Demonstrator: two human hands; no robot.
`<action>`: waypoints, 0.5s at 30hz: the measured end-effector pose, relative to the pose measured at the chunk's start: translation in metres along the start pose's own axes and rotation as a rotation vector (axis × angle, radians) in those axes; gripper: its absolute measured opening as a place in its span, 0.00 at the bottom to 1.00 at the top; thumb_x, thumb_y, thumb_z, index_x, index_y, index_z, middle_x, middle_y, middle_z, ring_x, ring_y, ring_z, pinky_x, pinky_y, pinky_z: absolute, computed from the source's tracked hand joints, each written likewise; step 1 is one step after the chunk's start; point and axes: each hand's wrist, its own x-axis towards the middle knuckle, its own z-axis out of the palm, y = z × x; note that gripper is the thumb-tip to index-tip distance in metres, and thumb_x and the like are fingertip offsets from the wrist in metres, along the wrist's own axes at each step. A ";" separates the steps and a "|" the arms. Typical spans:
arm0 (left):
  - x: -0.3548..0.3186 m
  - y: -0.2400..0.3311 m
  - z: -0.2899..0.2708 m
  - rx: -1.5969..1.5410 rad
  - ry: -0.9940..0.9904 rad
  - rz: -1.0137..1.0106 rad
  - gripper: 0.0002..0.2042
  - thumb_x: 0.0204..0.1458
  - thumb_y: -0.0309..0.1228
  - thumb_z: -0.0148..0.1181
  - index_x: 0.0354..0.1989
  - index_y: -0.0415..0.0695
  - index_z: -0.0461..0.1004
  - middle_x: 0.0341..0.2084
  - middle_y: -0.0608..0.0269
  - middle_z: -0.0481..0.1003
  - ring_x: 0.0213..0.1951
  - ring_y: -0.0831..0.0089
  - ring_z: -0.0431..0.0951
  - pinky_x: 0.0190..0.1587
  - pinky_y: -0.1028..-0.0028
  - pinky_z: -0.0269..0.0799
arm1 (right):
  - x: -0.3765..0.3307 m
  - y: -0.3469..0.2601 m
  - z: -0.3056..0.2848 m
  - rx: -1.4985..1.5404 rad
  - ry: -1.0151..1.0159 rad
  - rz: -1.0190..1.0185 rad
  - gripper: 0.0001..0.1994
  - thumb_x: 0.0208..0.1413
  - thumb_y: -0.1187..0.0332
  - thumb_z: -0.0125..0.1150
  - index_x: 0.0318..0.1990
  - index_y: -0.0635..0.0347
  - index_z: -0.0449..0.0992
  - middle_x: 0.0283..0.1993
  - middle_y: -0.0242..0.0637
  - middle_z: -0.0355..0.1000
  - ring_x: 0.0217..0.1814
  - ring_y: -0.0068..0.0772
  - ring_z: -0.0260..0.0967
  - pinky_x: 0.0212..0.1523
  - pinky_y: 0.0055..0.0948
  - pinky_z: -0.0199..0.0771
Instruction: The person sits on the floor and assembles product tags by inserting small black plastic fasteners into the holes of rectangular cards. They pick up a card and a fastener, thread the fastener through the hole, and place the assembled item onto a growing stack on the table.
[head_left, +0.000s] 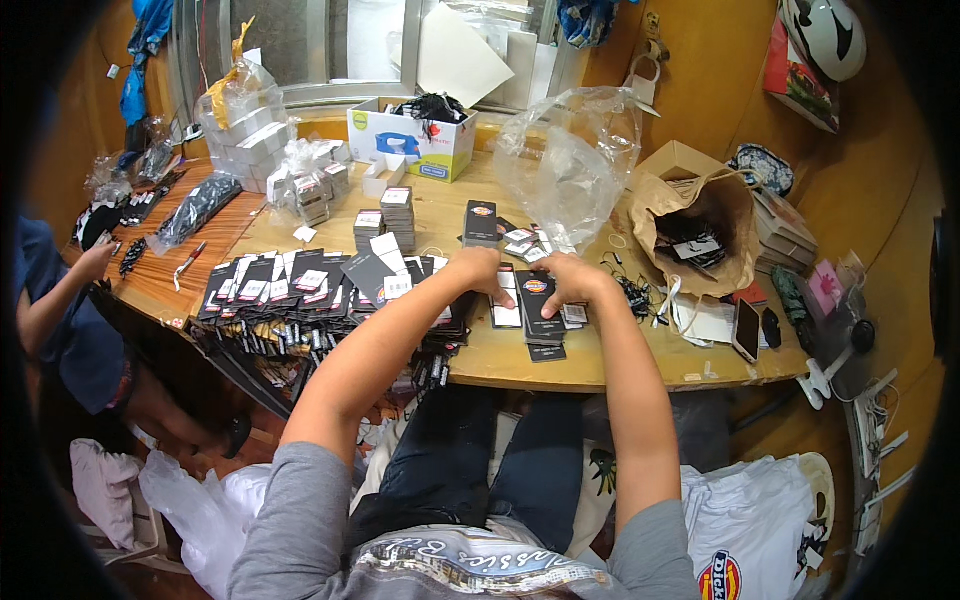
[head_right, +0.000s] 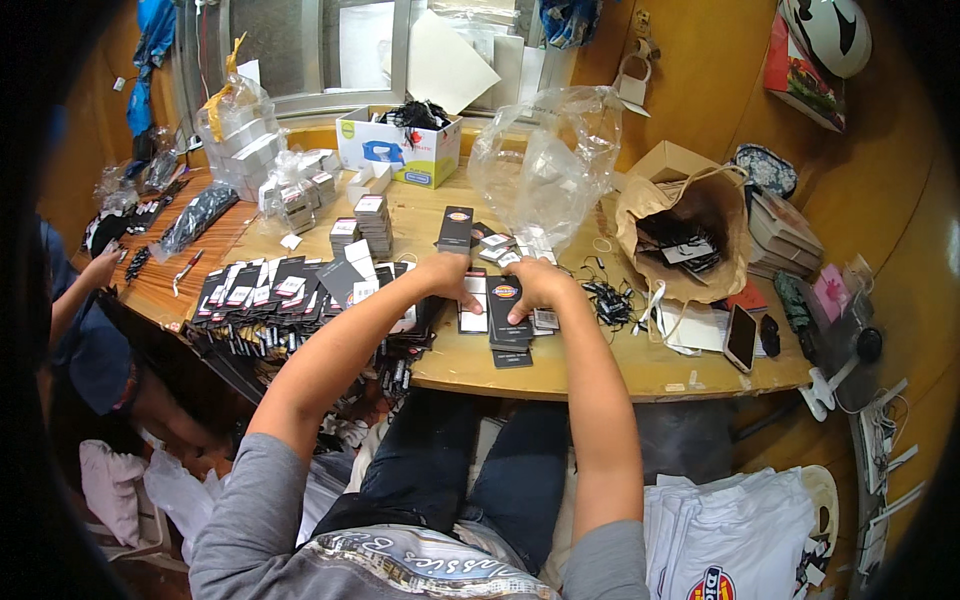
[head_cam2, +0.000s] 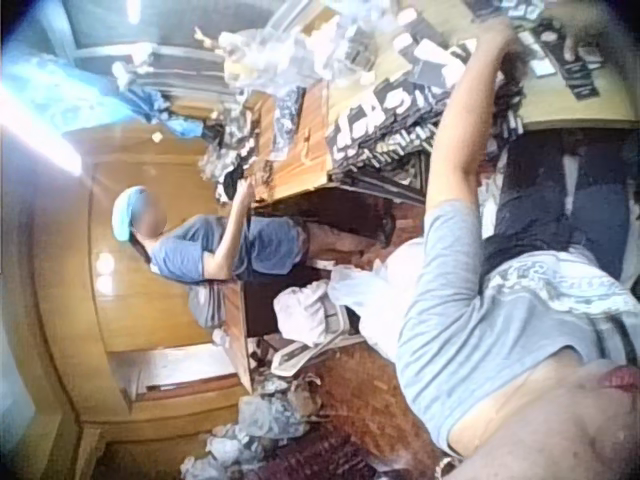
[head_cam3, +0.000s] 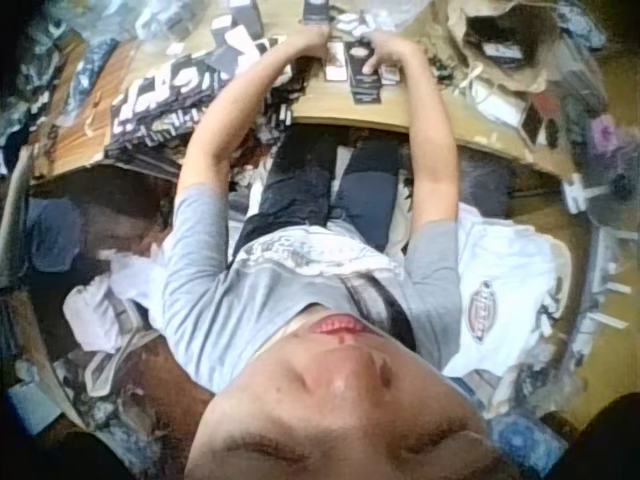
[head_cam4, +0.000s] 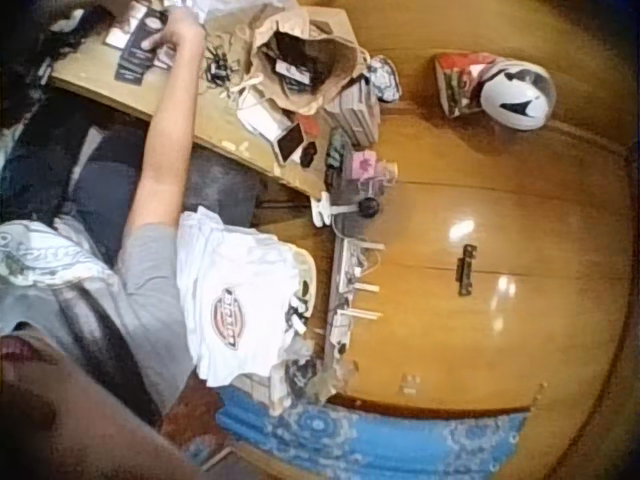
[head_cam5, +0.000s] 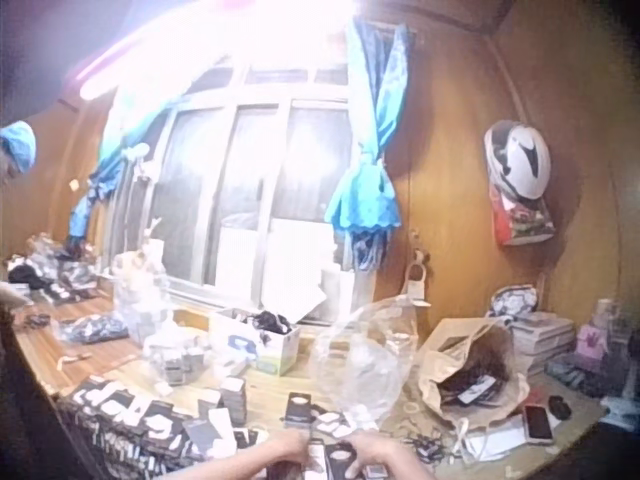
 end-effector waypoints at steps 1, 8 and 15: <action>0.001 -0.001 0.001 -0.002 -0.026 -0.001 0.38 0.19 0.53 0.67 0.37 0.37 0.66 0.35 0.46 0.70 0.40 0.56 0.70 0.40 0.65 0.66 | -0.002 -0.004 0.000 -0.004 0.046 -0.003 0.40 0.17 0.64 0.73 0.48 0.55 0.64 0.51 0.42 0.59 0.54 0.43 0.53 0.53 0.35 0.56; -0.009 0.010 0.010 -0.087 0.605 0.030 0.31 0.20 0.35 0.70 0.37 0.40 0.63 0.32 0.52 0.69 0.37 0.57 0.71 0.36 0.67 0.67 | 0.003 0.010 0.003 0.469 0.379 0.059 0.28 0.16 0.73 0.72 0.34 0.64 0.68 0.34 0.40 0.69 0.38 0.35 0.65 0.40 0.27 0.64; 0.005 -0.015 0.001 -0.837 0.609 -0.082 0.16 0.29 0.27 0.65 0.28 0.38 0.69 0.23 0.56 0.72 0.28 0.63 0.72 0.32 0.71 0.66 | 0.000 0.009 -0.003 1.083 0.442 0.034 0.11 0.35 0.80 0.61 0.29 0.64 0.68 0.23 0.37 0.69 0.19 0.19 0.63 0.12 0.16 0.60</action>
